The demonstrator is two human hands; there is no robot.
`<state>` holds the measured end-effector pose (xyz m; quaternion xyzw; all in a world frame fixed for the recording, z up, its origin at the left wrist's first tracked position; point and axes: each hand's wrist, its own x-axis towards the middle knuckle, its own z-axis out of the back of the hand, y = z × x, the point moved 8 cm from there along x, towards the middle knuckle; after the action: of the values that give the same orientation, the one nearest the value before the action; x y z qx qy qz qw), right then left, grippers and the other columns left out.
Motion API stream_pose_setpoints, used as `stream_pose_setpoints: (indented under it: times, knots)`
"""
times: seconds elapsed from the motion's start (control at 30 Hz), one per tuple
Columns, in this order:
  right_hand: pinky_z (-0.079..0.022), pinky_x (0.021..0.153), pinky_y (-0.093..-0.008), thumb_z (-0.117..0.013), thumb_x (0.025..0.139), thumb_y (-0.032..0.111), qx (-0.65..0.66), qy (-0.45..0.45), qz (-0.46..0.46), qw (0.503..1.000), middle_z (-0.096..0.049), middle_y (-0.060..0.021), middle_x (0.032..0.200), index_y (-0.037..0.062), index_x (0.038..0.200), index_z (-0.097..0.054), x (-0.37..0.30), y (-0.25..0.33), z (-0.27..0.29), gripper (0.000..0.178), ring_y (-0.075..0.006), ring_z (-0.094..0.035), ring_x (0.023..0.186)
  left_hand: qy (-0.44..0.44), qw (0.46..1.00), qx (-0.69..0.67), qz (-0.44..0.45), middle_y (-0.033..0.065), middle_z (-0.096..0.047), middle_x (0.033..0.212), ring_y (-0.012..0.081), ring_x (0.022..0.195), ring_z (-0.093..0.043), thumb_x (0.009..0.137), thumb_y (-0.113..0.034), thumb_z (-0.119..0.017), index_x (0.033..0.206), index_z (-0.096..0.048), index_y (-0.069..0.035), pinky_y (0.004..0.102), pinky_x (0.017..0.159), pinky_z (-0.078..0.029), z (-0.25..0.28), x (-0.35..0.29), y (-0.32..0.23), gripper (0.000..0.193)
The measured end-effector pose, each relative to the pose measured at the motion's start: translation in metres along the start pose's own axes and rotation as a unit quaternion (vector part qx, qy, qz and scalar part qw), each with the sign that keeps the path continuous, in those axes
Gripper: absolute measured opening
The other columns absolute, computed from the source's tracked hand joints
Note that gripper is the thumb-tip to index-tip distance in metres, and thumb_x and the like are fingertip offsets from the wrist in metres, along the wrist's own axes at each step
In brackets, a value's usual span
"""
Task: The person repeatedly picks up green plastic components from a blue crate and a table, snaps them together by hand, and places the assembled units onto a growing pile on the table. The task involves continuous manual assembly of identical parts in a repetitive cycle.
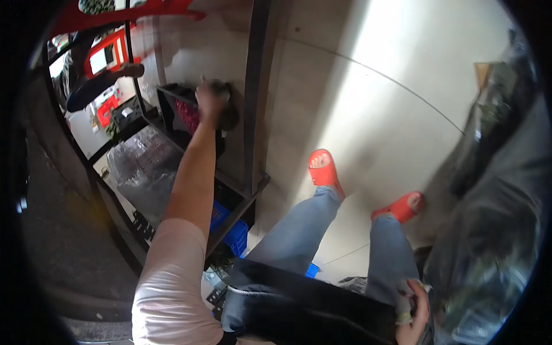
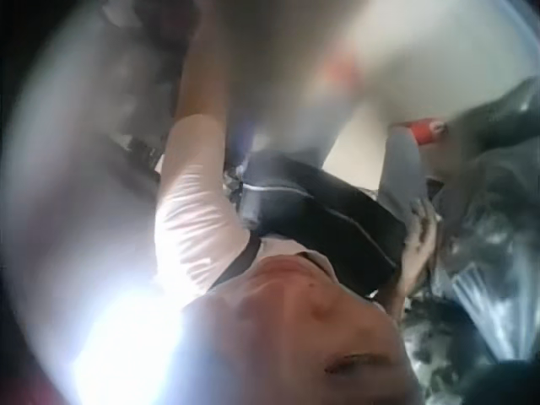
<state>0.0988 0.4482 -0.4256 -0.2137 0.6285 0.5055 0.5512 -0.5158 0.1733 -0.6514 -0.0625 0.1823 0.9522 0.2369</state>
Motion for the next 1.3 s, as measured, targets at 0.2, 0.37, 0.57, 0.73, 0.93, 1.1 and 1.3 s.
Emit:
stream_pose_setpoints:
  times: [0.2,0.37,0.57,0.73,0.93,1.1,1.3]
  knots:
    - [-0.045,0.079,-0.0276,-0.052,0.083,0.006,0.083,-0.056,-0.007,0.995,-0.056,-0.01,0.101,-0.0031,0.112,-0.053,0.009,-0.012,0.0,0.03,-0.0172,-0.056,0.088,0.04,0.977,-0.161,0.135,0.0193,-0.049,0.12,0.0351,0.107,-0.051,0.075,-0.01,-0.058,0.13,-0.038,-0.017,0.0406,0.089,-0.041,-0.015,-0.022,0.033,0.059]
    - [-0.043,0.074,-0.0223,-0.05,0.084,0.0,0.101,-0.001,0.006,0.995,-0.058,-0.0069,0.098,0.0009,0.113,-0.054,-0.022,0.013,-0.032,0.03,-0.013,-0.055,0.088,0.025,0.91,-0.359,0.207,0.0159,-0.052,0.113,0.0351,0.1,-0.053,0.077,-0.005,-0.052,0.122,-0.048,-0.012,0.0417,0.084,-0.042,-0.021,-0.104,0.13,0.046]
    - [-0.04,0.065,-0.0192,-0.055,0.082,0.0,0.11,0.008,-0.002,0.994,-0.058,-0.0031,0.09,0.004,0.113,-0.055,-0.044,-0.018,-0.042,0.031,-0.0077,-0.05,0.074,0.099,0.968,-0.228,0.012,0.0262,-0.038,0.125,0.0428,0.111,-0.044,0.062,-0.009,-0.069,0.141,-0.016,-0.021,0.0419,0.092,-0.04,-0.012,-0.099,0.031,0.096]
    - [-0.042,0.078,-0.0235,-0.053,0.084,0.009,0.082,0.029,-0.091,0.992,-0.058,-0.0068,0.094,-0.0002,0.112,-0.053,-0.021,-0.02,-0.04,0.03,-0.0131,-0.056,0.083,-0.136,0.948,0.179,-0.223,0.015,-0.03,0.137,0.033,0.131,-0.024,0.057,-0.015,-0.075,0.138,-0.027,-0.026,0.0521,0.106,-0.019,0.007,-0.061,-0.081,0.095]
    - [-0.04,0.066,-0.0217,-0.057,0.082,0.011,0.07,-0.045,-0.009,0.996,-0.058,-0.0032,0.09,0.0017,0.112,-0.056,-0.021,-0.021,-0.04,0.032,-0.0096,-0.05,0.072,0.05,0.999,-0.001,-0.001,0.0115,-0.05,0.117,0.0293,0.114,-0.045,0.055,-0.017,-0.077,0.117,-0.047,-0.017,0.0439,0.094,-0.038,0.013,-0.06,-0.024,0.069]
    - [-0.042,0.086,-0.0349,-0.057,0.077,0.0,-0.187,0.002,0.15,0.971,-0.056,-0.0175,0.108,0.0044,0.113,-0.055,-0.042,0.03,-0.066,0.037,-0.0312,-0.055,0.098,-0.133,0.938,-0.171,0.269,0.0111,-0.053,0.105,0.0327,0.101,-0.052,0.057,-0.015,-0.076,0.125,-0.041,-0.019,0.0426,0.085,-0.044,0.129,-0.182,0.035,0.077]
    - [-0.036,0.096,-0.046,-0.065,0.073,0.016,-0.394,-0.002,0.454,0.799,-0.048,-0.0235,0.119,0.0043,0.122,-0.048,-0.14,0.206,-0.082,0.054,-0.0414,-0.048,0.107,0.099,0.896,-0.237,-0.362,0.0097,-0.052,0.109,0.0284,0.107,-0.049,0.063,-0.007,-0.06,0.116,-0.056,-0.019,0.0475,0.095,-0.034,0.328,-0.339,-0.155,0.054]
